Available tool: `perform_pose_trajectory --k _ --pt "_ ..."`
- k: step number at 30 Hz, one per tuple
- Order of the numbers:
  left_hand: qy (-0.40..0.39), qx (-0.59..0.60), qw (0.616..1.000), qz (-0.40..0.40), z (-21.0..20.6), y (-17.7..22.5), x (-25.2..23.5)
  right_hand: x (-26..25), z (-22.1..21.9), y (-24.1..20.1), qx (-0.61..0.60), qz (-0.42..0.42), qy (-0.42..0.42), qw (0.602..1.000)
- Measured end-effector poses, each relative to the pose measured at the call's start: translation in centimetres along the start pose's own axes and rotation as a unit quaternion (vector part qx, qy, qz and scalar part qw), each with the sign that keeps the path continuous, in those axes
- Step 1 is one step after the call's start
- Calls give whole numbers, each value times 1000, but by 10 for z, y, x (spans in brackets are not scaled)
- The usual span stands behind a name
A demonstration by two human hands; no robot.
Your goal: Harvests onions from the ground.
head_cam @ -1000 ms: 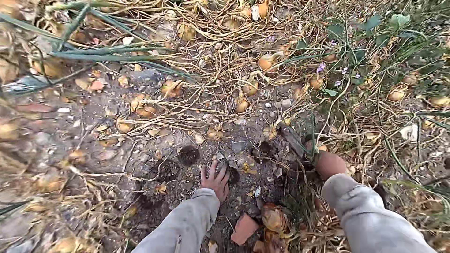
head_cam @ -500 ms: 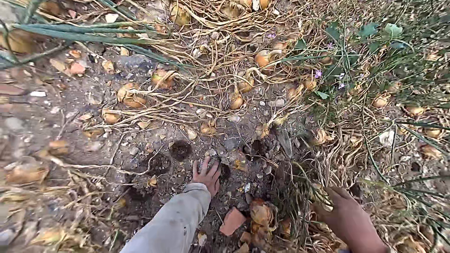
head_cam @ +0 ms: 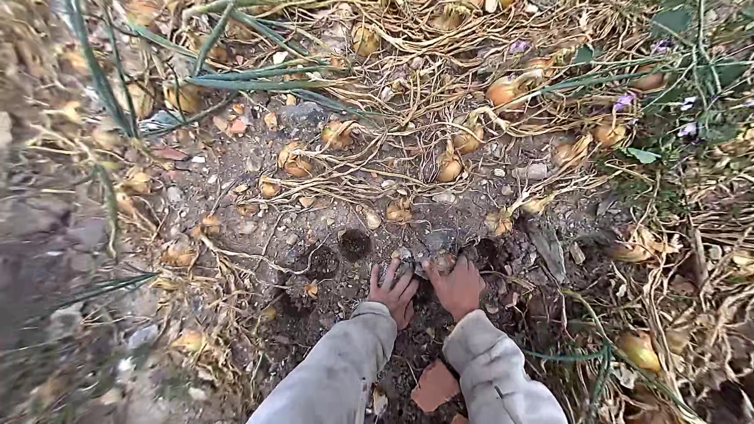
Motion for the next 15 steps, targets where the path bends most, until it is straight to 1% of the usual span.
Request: perform_pose_trajectory --k 2,4,5,6,8,9,10,11,12,13,15 --pt "52 56 997 -12 10 -4 7 3 -3 2 3 1 22 1000" --pt "139 125 982 -32 36 -17 10 3 -2 0 8 2 33 999" --pt "156 147 976 -29 52 -29 10 3 -1 1 11 3 39 999" --pt "171 143 975 -9 73 -45 9 4 -1 1 9 7 48 999" --pt "221 63 972 57 114 -92 1 5 0 3 -7 24 79 997" --pt "226 17 969 100 127 -119 -5 4 0 3 -15 26 87 996" --pt "202 -15 970 135 131 -142 -13 3 -1 5 -24 24 93 995" --pt "160 -35 974 156 129 -154 -21 1 -1 7 -30 17 92 995" --pt "119 -46 978 167 123 -156 -28 1 -1 9 -35 9 92 995" --pt "97 -55 978 174 117 -156 -31 1 -2 9 -38 -1 93 995" --pt "89 -69 978 176 110 -153 -32 9 -3 5 -36 -4 120 992"
Point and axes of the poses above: each hand's wrist, its own x-axis away from the middle knuckle, its own z-axis out of the back of the hand, y = z × x, the point moved 9 cm from there along -x, towards the middle knuckle, and after that the axes turned 10 degrees about -y, right-handed, at the moved point
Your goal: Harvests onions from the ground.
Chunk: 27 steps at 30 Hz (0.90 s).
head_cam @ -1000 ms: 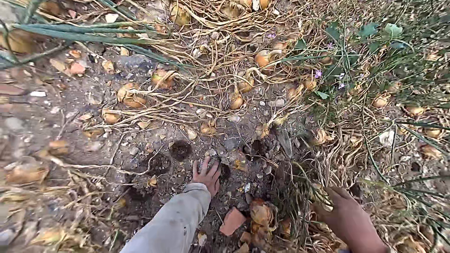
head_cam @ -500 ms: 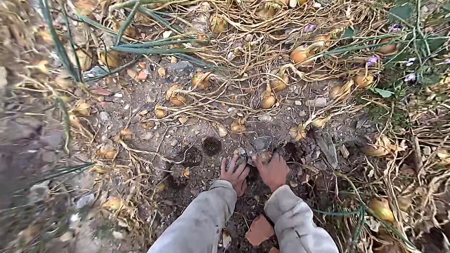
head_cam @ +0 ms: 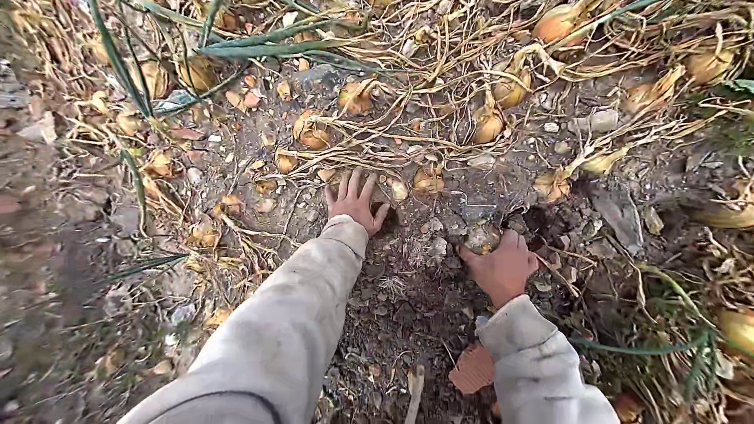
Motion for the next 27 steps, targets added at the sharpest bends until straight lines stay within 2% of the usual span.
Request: perform_pose_trajectory --k 3,6,10,12,13,15,17,19,20,21,22,23,25,27 --pt "-1 1 1000 -5 0 1 -1 35 -9 -38 32 81 63 994" --pt "5 5 1000 -19 1 -1 2 63 -26 -58 16 175 70 982" --pt "-43 4 999 -13 -2 -1 -2 92 2 -28 37 221 38 974" --pt "-64 3 998 -5 -4 -2 -5 114 14 -5 110 169 -62 977" --pt "-66 5 998 -7 -5 -2 -5 124 17 7 151 98 -174 968" --pt "-116 -12 993 -14 -5 2 -8 136 21 23 217 5 -363 906" --pt "-125 -19 991 -33 -1 1 -11 121 32 11 228 26 -435 871" --pt "-66 18 997 -48 5 0 -11 75 51 -33 188 113 -391 894" --pt "-31 34 997 -57 6 2 -10 46 59 -58 150 148 -326 922" --pt "-34 44 997 -55 4 2 -5 17 62 -80 120 165 -247 947" --pt "-40 52 997 -51 4 0 -3 -13 58 -101 114 163 -174 964" --pt "-36 52 997 -50 6 -1 -4 -40 50 -117 132 131 -138 973" --pt "-18 41 998 -53 6 2 -4 -70 30 -139 157 75 -121 977" --pt "-14 41 998 -52 4 0 -2 -74 16 -156 145 63 -96 983"
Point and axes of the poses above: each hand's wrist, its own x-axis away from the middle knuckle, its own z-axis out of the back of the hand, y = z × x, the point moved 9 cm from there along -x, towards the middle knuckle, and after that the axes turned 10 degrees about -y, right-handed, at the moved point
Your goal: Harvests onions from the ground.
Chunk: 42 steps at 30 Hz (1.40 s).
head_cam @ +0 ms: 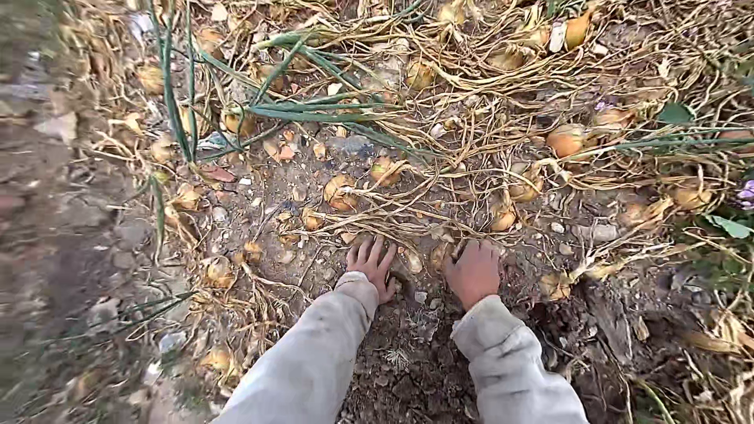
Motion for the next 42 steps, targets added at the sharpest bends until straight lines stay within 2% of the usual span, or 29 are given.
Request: perform_pose_trajectory --k 4,7,10,14,18,20,22,24,29,32,34,36,38,40,42 --pt "32 -7 999 -10 1 5 1 2 -2 -26 -82 111 141 980" --pt "62 -20 998 -15 3 6 2 -4 0 -35 -186 139 131 964" --pt "67 -18 998 -13 5 7 3 -1 -2 -25 -231 151 193 941" --pt "83 -31 996 -19 2 7 5 7 -17 -13 -128 63 119 983" --pt "36 -17 999 6 -1 5 1 9 -16 -9 -133 64 133 980" --pt "24 -17 999 11 -1 5 2 6 -13 -10 -119 49 101 987" --pt "44 -18 999 2 0 5 2 1 -11 -13 -97 52 77 991" --pt "55 -16 998 -7 1 5 3 1 -10 -20 -110 94 69 987" --pt "93 -21 995 -28 3 6 6 10 -4 -35 -239 227 150 932" --pt "94 -20 995 -30 1 6 8 11 -13 -21 -374 231 160 884" --pt "67 -2 998 -20 -1 5 5 33 -10 -18 -388 237 186 871" --pt "33 1 999 -3 -3 3 1 66 1 -26 -325 257 212 885" --pt "-23 11 1000 17 -9 4 2 69 20 -19 -248 226 157 929" --pt "25 -2 1000 -8 -2 7 3 33 53 2 -174 132 66 974" --pt "70 -18 997 -19 3 6 4 -12 86 27 -135 30 34 990"
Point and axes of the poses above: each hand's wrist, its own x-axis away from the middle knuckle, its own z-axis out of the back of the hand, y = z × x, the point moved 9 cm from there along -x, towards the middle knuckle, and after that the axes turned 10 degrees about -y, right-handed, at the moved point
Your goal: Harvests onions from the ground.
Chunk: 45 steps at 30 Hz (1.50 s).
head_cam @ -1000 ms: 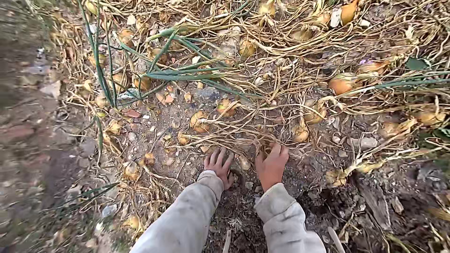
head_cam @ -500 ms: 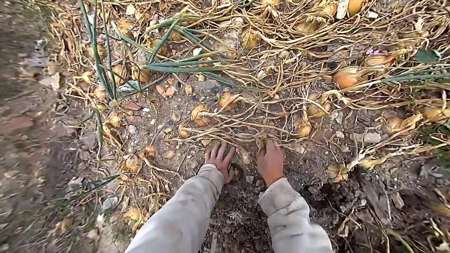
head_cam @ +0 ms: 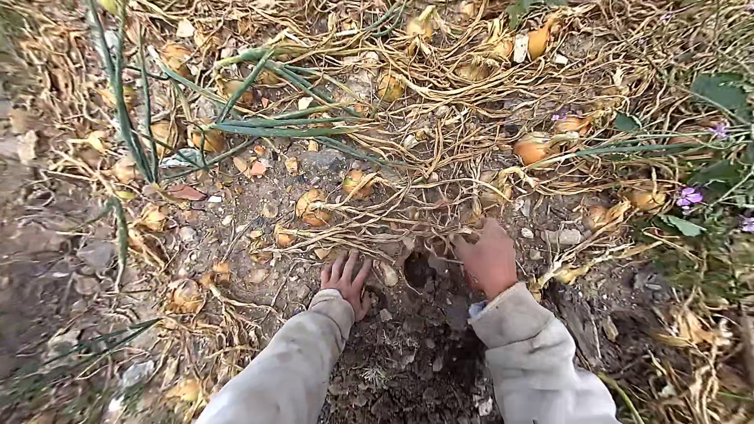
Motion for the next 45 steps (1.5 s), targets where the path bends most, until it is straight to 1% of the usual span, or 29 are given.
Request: perform_pose_trajectory --k 2,3,5,7,8,10,12,13,15,16,17,19,20,22,23,25,28,30,31,32,34,35,37,40,42,43,44,45 --pt "2 1 1000 2 0 1 2 -40 17 12 20 -54 -5 998" --pt "1 1 1000 1 0 1 2 -54 18 12 23 -54 -8 998" --pt "-7 3 1000 3 2 1 2 -70 10 -1 46 -30 -3 998" --pt "1 3 1000 1 1 1 1 -73 8 -16 24 29 55 998" --pt "4 4 1000 1 1 2 1 -73 8 -20 -8 58 84 995" --pt "16 5 1000 -4 3 2 3 -75 8 -15 -107 73 103 986" --pt "6 6 1000 -1 3 3 4 -68 5 -7 -206 88 123 967" --pt "-23 16 1000 10 2 2 2 -57 5 -6 -228 108 136 958" --pt "-35 17 999 12 2 3 0 -17 4 -9 -217 159 154 951" --pt "-29 16 999 8 1 4 1 4 5 -5 -195 168 146 955" --pt "-15 8 1000 0 2 6 1 20 11 5 -169 158 133 964" --pt "-15 5 1000 -1 3 6 0 35 33 40 -116 84 80 986" --pt "-9 6 1000 -4 4 5 -1 36 45 62 -74 39 50 995" --pt "-3 8 1000 -4 0 2 1 30 54 99 35 -15 1 999" --pt "16 -3 1000 -13 -2 1 4 25 49 114 88 -31 -29 995" --pt "29 -9 999 -23 -4 1 3 17 32 132 183 -41 -57 981" --pt "53 -21 998 -30 -3 -3 3 13 17 129 258 -96 -99 956" --pt "59 -27 997 -36 -5 -2 5 17 11 131 299 -140 -160 930" --pt "62 -32 997 -38 -5 -2 4 17 9 133 317 -146 -191 918" --pt "67 -35 996 -40 -3 -2 4 16 9 136 316 -146 -209 914" --pt "70 -34 996 -41 -2 -1 4 18 10 140 293 -133 -214 922" --pt "69 -30 996 -41 -2 -1 4 26 7 138 292 -122 -212 925" --pt "76 -25 996 -46 -2 0 5 60 -8 127 308 -105 -235 916" --pt "67 -20 997 -43 -3 -1 5 135 -54 128 273 -76 -333 899" --pt "71 -16 996 -41 -2 -4 4 165 -67 135 214 -14 -407 888" --pt "73 -19 996 -44 -3 -5 5 172 -65 140 166 17 -454 875" --pt "71 -19 996 -46 -4 -6 5 170 -52 144 120 28 -480 869" --pt "77 -16 996 -47 -5 -6 5 154 -27 150 82 17 -458 885"
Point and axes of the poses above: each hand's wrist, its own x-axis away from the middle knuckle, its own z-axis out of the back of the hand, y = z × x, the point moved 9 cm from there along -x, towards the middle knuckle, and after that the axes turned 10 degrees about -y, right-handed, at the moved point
